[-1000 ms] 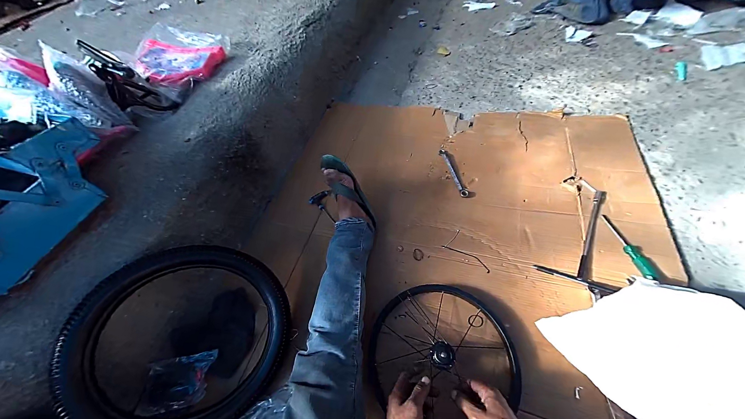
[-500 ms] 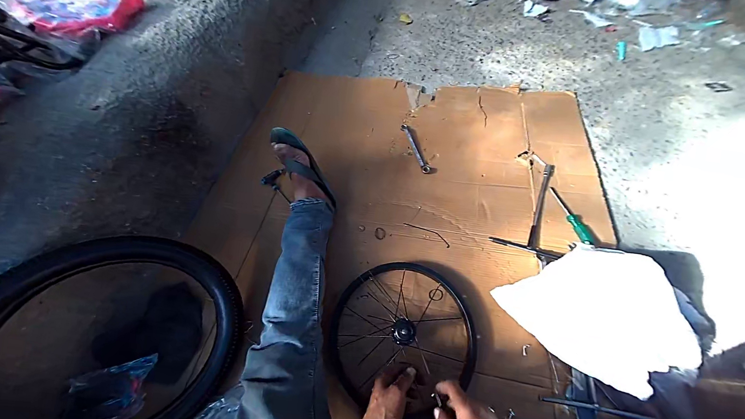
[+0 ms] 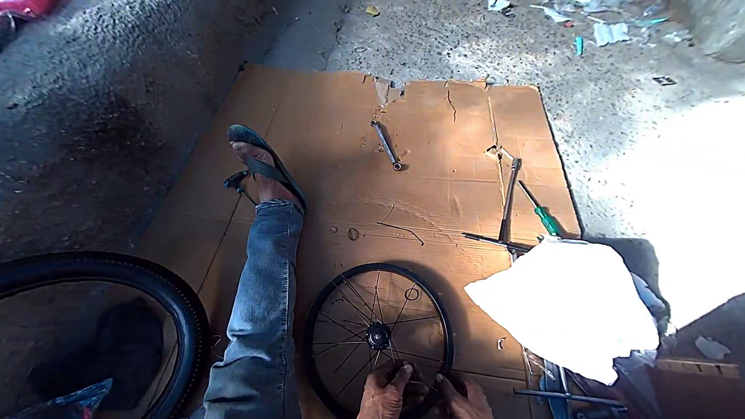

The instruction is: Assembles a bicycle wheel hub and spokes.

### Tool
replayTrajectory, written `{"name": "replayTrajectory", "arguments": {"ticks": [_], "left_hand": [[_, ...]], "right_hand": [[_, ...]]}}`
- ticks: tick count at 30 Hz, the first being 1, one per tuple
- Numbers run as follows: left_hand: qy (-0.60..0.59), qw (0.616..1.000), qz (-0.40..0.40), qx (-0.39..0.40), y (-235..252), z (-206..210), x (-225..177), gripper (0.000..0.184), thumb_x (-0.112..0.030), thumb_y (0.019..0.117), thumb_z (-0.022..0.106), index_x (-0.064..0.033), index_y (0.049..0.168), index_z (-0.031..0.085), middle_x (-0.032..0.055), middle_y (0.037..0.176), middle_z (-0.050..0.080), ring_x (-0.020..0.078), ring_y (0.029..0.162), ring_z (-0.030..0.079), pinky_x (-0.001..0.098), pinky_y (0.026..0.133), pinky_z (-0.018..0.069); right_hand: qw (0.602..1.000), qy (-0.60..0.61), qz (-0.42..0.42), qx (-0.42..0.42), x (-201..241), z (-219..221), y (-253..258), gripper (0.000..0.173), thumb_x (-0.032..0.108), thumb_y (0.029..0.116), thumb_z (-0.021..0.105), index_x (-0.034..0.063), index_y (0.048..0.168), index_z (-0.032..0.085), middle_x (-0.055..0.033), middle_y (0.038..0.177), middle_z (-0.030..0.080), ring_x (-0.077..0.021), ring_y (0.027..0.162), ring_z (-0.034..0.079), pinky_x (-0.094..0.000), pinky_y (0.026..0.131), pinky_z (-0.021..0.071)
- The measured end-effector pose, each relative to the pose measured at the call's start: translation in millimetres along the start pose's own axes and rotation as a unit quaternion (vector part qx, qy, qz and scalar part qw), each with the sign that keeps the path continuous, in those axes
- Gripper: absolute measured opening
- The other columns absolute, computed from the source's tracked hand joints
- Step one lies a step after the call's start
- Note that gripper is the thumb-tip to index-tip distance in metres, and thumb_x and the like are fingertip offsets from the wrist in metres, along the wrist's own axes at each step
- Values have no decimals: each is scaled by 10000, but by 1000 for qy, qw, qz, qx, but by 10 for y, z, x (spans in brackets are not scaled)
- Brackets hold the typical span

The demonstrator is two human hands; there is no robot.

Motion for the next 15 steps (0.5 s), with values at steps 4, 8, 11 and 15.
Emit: {"name": "replayTrajectory", "arguments": {"ticks": [4,8,11,15], "left_hand": [[102,995,6,5,51,-60,30,241,-143,1074,537,39,1162,667,151,982,738,206,701,714,336,662,620],[157,987,12,19,70,-123,29,259,-198,1075,544,-2,1154,694,101,1006,736,132,633,650,272,590,561],[149,989,11,10,54,-148,-32,265,-246,1072,555,-31,1144,693,68,945,690,107,583,558,254,542,494],[113,993,-12,25,19,-117,-77,267,-279,1067,561,-58,1153,684,24,713,545,95,494,441,239,460,401]], "right_hand": [[994,-51,-63,-68,-6,-52,46,263,335,948,666,82,1016,686,-71,875,674,-199,765,665,-426,712,567],[990,13,-94,-100,157,-61,-163,210,276,937,669,84,1023,677,-48,889,674,-154,790,654,-367,716,551],[981,103,-117,-114,304,-36,-319,232,218,937,674,52,1094,633,-67,916,686,-167,815,679,-340,713,583],[963,170,-166,-124,485,-82,-438,411,205,903,674,44,1256,537,-81,1019,654,-184,919,658,-334,766,578]]}}
Point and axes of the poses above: each hand's wrist, its own y-axis towards the middle knuckle, its own z-axis out of the palm, x = y × z, the point moved 9 cm from there along y, towards the middle knuckle
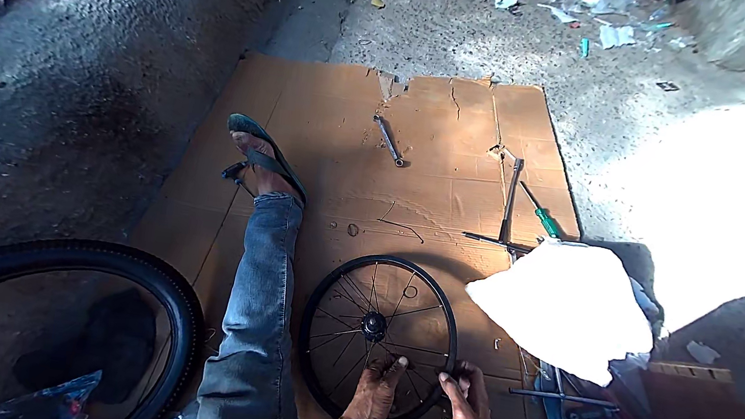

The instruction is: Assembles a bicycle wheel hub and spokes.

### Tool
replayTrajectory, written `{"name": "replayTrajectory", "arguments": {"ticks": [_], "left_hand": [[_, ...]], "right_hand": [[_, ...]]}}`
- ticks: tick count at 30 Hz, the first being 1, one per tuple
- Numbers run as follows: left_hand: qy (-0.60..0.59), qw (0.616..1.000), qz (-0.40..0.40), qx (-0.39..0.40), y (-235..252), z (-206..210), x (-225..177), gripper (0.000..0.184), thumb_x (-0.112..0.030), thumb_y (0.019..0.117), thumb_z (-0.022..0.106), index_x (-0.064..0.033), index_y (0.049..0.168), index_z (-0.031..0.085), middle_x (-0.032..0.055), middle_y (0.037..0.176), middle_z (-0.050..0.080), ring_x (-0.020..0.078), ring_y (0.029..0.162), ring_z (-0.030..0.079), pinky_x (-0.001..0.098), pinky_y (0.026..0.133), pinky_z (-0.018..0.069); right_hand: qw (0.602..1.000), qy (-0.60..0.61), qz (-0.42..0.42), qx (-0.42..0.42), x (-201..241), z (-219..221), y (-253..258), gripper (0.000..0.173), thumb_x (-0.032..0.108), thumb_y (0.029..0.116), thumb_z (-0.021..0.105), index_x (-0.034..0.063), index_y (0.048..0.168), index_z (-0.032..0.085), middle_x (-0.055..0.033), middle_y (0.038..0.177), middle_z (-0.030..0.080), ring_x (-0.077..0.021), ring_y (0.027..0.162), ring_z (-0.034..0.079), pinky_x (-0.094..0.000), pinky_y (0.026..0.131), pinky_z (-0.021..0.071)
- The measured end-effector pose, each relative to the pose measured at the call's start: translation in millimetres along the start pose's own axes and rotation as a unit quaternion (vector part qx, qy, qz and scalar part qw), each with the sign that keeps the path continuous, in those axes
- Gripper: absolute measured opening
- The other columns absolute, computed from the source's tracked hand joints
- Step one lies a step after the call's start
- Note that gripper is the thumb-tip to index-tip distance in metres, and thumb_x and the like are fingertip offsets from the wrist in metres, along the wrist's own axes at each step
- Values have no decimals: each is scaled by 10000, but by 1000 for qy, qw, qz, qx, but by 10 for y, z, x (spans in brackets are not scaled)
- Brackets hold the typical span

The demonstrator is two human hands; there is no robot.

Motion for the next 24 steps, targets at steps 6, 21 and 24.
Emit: {"name": "replayTrajectory", "arguments": {"ticks": [6,21,24], "left_hand": [[-54,998,10,28,41,82,-29,284,-250,1097,490,-41,1112,683,88,1006,722,81,535,505,213,465,394],[-84,996,37,-3,32,97,134,310,-188,1095,492,54,1117,684,160,929,727,223,767,716,360,713,625],[-88,995,43,-3,39,94,110,320,-193,1097,491,64,1130,680,175,935,728,245,766,724,381,720,632]], "right_hand": [[999,37,3,15,104,28,-75,578,235,943,614,20,1448,431,-125,1150,687,-237,984,693,-357,730,611],[786,-572,-177,153,-409,-151,-279,198,242,978,611,120,1053,748,-95,1075,710,-299,1059,674,-438,846,583],[776,-585,-176,154,-472,-94,-297,190,129,962,599,75,1066,749,-135,1076,714,-324,1064,680,-448,850,584]]}}
Point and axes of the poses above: each hand's wrist, its own y-axis towards the middle knuckle, its own z-axis out of the palm, x = y × z, the point moved 9 cm from there along y, towards the middle knuckle
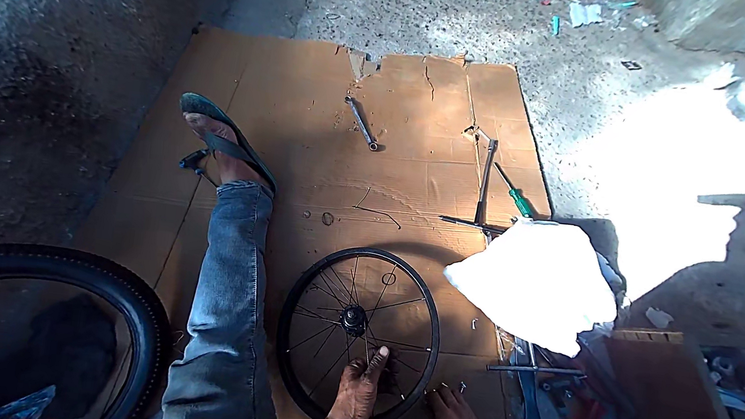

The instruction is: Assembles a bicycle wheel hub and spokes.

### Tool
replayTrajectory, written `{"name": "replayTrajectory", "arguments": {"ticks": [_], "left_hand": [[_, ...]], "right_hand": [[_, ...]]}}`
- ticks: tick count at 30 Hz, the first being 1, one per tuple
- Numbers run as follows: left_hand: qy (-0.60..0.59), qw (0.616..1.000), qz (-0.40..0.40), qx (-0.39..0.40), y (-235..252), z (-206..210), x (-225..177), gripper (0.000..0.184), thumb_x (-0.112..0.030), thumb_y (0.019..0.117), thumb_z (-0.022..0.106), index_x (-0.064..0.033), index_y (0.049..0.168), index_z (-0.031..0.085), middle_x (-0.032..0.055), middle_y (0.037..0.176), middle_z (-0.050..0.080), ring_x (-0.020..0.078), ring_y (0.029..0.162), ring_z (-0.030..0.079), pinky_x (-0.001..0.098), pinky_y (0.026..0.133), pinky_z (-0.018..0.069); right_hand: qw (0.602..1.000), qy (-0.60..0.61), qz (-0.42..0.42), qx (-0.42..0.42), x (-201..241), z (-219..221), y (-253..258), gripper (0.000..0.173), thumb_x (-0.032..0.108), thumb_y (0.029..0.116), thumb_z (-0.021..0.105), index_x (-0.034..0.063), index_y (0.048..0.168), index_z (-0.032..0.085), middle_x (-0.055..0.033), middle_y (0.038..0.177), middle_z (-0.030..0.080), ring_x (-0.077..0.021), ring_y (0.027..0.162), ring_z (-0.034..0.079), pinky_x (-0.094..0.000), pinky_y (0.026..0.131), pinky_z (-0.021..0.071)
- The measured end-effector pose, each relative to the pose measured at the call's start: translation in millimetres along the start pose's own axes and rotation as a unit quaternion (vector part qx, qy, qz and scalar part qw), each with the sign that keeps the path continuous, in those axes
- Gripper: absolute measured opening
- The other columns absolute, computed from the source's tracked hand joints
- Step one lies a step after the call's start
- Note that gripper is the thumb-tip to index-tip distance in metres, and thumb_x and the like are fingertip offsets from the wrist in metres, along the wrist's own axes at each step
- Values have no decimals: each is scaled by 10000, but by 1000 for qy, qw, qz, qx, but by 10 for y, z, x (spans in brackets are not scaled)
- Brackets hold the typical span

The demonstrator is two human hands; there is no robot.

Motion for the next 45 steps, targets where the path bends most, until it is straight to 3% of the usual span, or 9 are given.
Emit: {"name": "replayTrajectory", "arguments": {"ticks": [3,7,9,12,14,17,28,36,45], "left_hand": [[-4,1000,0,3,-11,-10,-14,327,-193,1099,484,70,1138,675,184,923,723,254,750,722,393,712,635],[-12,1000,-3,5,-17,20,-33,333,-197,1102,481,71,1148,674,185,915,722,256,746,721,393,712,635],[-19,1000,-3,7,-20,13,-45,336,-203,1102,481,64,1153,678,179,916,721,249,744,719,390,710,634],[-23,1000,-4,9,-11,17,-41,332,-209,1096,497,59,1141,688,174,911,720,239,734,715,379,696,633],[-26,1000,-6,10,6,42,-38,326,-204,1094,502,63,1130,685,175,900,717,235,724,710,375,688,631],[-32,999,-3,9,-9,63,-47,331,-196,1100,484,70,1142,676,177,883,710,232,710,703,374,675,625],[-47,999,1,11,-15,82,-84,330,-192,1097,489,80,1131,673,185,879,708,241,718,707,381,682,628],[-57,998,-2,14,-1,85,-75,339,-205,1099,486,74,1124,676,180,883,704,238,723,701,386,696,626],[-71,997,-3,33,-21,112,-127,339,-192,1105,463,77,1111,670,169,896,703,222,736,699,372,710,622]], "right_hand": [[999,-38,-3,18,58,31,4,183,65,926,624,59,1068,740,-152,1081,706,-329,1077,677,-438,856,588],[996,22,45,69,-30,14,44,210,191,944,605,47,1069,692,-154,1089,681,-314,1054,676,-455,866,574],[983,169,72,-8,-124,-167,31,187,213,889,686,54,987,696,-113,950,687,-250,826,688,-434,737,590],[904,398,75,-137,-176,-474,-42,170,110,873,708,82,1041,698,-13,924,717,-92,719,676,-279,633,599],[849,492,64,-184,-140,-644,-53,243,55,917,679,32,1154,728,-60,1043,743,-120,818,714,-269,718,623],[799,552,73,-228,-105,-738,-33,198,6,916,682,-20,1097,758,-120,1022,763,-209,807,743,-331,734,649],[787,560,104,-237,-59,-567,87,157,104,902,689,35,1026,757,-78,981,713,-143,849,687,-254,747,598],[825,509,100,-223,21,-579,51,147,164,909,689,66,1002,749,-57,979,685,-110,829,678,-224,682,594],[822,504,71,-255,65,-677,73,139,106,889,694,31,995,747,-77,987,671,-101,814,682,-209,679,608]]}}
Point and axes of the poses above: each hand's wrist, its own y-axis towards the middle knuckle, its own z-axis out of the palm, x = y × z, the point moved 9 cm from there along y, towards the middle knuckle
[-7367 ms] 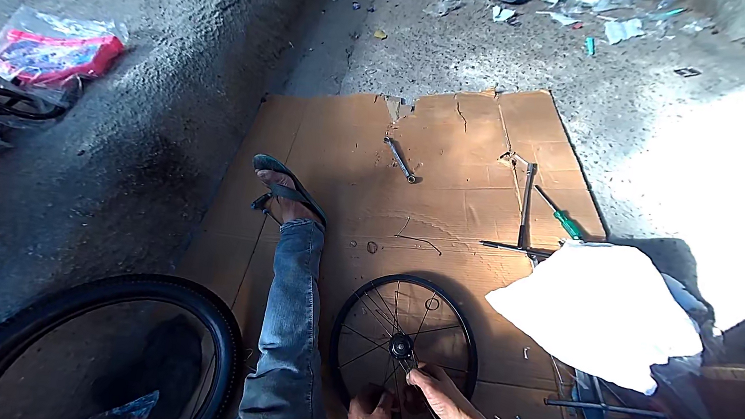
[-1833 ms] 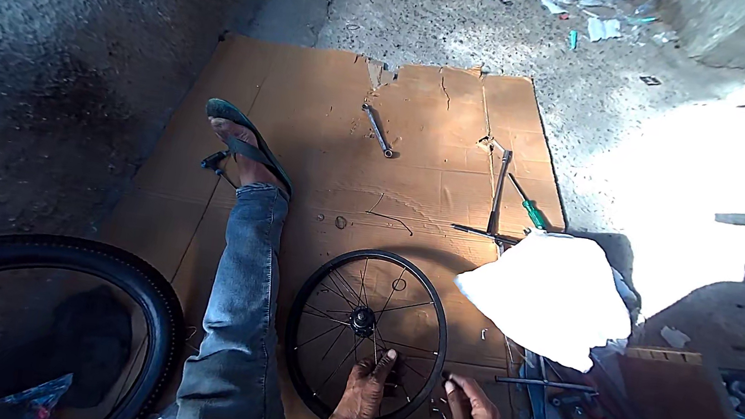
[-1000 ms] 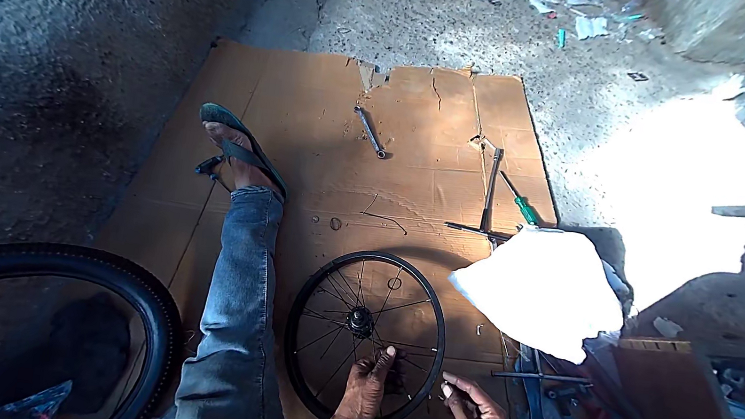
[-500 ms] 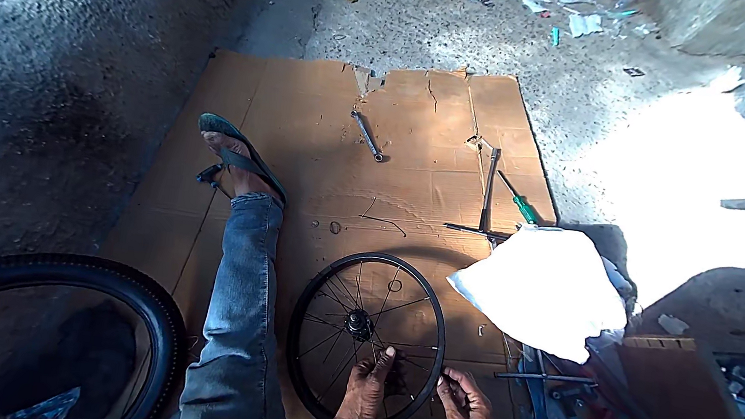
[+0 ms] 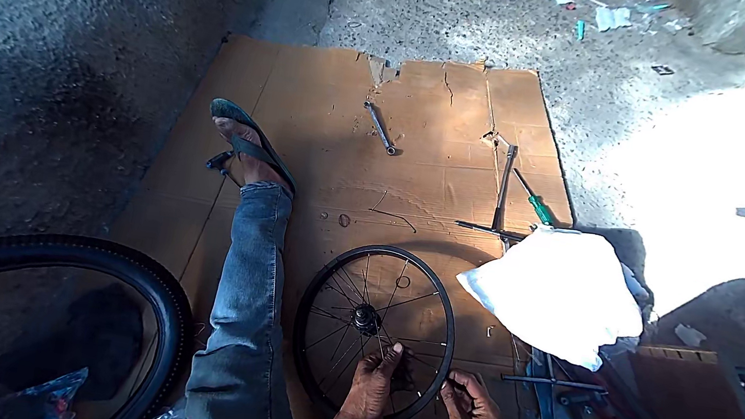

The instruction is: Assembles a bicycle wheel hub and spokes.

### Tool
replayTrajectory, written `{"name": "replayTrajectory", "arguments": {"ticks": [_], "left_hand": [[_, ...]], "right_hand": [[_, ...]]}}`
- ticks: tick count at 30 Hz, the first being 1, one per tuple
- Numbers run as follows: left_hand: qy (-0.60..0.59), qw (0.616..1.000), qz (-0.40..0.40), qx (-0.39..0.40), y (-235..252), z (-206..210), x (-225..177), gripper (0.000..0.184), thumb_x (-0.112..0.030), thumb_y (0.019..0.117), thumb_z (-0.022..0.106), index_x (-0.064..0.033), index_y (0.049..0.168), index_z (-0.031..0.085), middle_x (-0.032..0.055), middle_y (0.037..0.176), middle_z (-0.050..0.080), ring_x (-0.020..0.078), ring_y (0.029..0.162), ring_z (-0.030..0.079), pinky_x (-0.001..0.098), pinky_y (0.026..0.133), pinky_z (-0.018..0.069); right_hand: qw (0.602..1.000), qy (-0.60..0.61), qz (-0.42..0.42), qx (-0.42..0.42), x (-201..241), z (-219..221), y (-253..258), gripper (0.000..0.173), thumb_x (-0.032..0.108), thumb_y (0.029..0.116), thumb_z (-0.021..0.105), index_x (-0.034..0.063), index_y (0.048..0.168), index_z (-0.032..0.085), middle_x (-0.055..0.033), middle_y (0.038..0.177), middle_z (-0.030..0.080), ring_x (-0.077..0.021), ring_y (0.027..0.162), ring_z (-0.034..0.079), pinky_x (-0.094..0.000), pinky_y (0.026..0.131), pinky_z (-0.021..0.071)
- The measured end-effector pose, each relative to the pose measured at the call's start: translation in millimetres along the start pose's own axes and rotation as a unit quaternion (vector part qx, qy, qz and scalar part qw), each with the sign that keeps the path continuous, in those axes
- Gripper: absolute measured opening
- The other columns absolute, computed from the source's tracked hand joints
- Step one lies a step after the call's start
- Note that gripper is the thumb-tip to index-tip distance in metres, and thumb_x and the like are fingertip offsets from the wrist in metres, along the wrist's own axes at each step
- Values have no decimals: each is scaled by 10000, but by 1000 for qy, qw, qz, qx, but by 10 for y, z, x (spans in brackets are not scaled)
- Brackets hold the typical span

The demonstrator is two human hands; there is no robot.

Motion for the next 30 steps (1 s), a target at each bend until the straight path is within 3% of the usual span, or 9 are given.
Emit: {"name": "replayTrajectory", "arguments": {"ticks": [10,20,30], "left_hand": [[-8,1000,-6,6,-3,-1,-2,320,-171,1100,470,83,1097,664,172,897,702,229,748,699,380,725,622],[-21,1000,-6,5,-21,4,-29,311,-167,1094,487,86,1073,666,179,898,706,228,743,703,373,717,622],[-13,1000,-3,5,-27,11,-42,320,-173,1099,477,82,1085,670,170,888,706,225,745,703,376,721,623]], "right_hand": [[1000,15,-12,-4,59,-26,16,122,49,852,734,10,964,764,-87,992,694,-97,796,688,-210,682,612],[1000,-8,-21,7,118,-44,20,131,52,861,720,11,971,777,-91,1015,701,-84,827,692,-199,711,610],[999,-14,-32,18,190,-23,71,122,91,868,728,35,965,777,-70,990,702,-71,781,674,-181,671,593]]}}
Point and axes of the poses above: each hand's wrist, its own y-axis towards the middle knuckle, its own z-axis out of the palm, x = y × z, the point moved 9 cm from there along y, towards the middle knuckle
